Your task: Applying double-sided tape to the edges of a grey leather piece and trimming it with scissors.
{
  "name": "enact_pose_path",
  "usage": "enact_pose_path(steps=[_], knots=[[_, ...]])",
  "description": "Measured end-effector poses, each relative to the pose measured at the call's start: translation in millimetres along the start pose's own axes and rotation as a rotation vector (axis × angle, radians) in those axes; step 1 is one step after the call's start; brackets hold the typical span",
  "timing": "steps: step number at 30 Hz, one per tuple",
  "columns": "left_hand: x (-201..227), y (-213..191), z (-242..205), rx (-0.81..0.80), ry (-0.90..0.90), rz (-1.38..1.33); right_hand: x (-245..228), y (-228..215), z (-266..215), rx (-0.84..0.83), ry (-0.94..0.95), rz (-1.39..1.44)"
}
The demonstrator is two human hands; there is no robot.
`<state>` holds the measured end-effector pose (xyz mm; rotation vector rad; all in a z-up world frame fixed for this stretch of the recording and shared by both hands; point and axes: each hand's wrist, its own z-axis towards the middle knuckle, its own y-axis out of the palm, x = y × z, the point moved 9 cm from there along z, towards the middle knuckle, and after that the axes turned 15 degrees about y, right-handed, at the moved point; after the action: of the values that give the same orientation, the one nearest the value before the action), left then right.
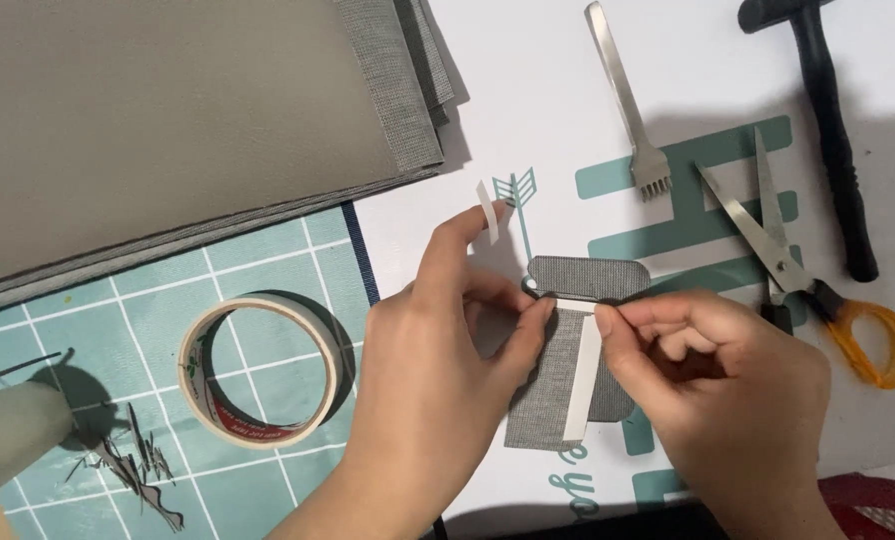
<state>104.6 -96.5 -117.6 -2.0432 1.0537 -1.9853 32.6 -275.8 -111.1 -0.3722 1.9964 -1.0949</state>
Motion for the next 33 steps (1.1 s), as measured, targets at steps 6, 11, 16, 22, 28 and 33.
enact_pose_path(steps=[6, 11, 16, 22, 28, 33], knots=[[-2, -3, 3, -0.025, 0.006, 0.018, 5, 0, 3, 0.001, 0.022, -0.019], [-2, -11, 5, -0.049, -0.051, -0.089, 7, -1, 1, 0.008, 0.026, -0.012], [-7, -9, 2, -0.053, -0.117, -0.281, -4, -1, -4, 0.020, -0.059, -0.034], [-6, -6, 5, -0.106, -0.068, -0.045, -3, 0, -5, 0.031, -0.046, -0.110], [-6, -5, 6, -0.126, -0.061, 0.001, -22, -5, -16, 0.078, -0.291, -0.055], [-4, -4, 7, -0.133, -0.023, 0.027, -23, -3, -20, 0.058, -0.460, -0.040]])
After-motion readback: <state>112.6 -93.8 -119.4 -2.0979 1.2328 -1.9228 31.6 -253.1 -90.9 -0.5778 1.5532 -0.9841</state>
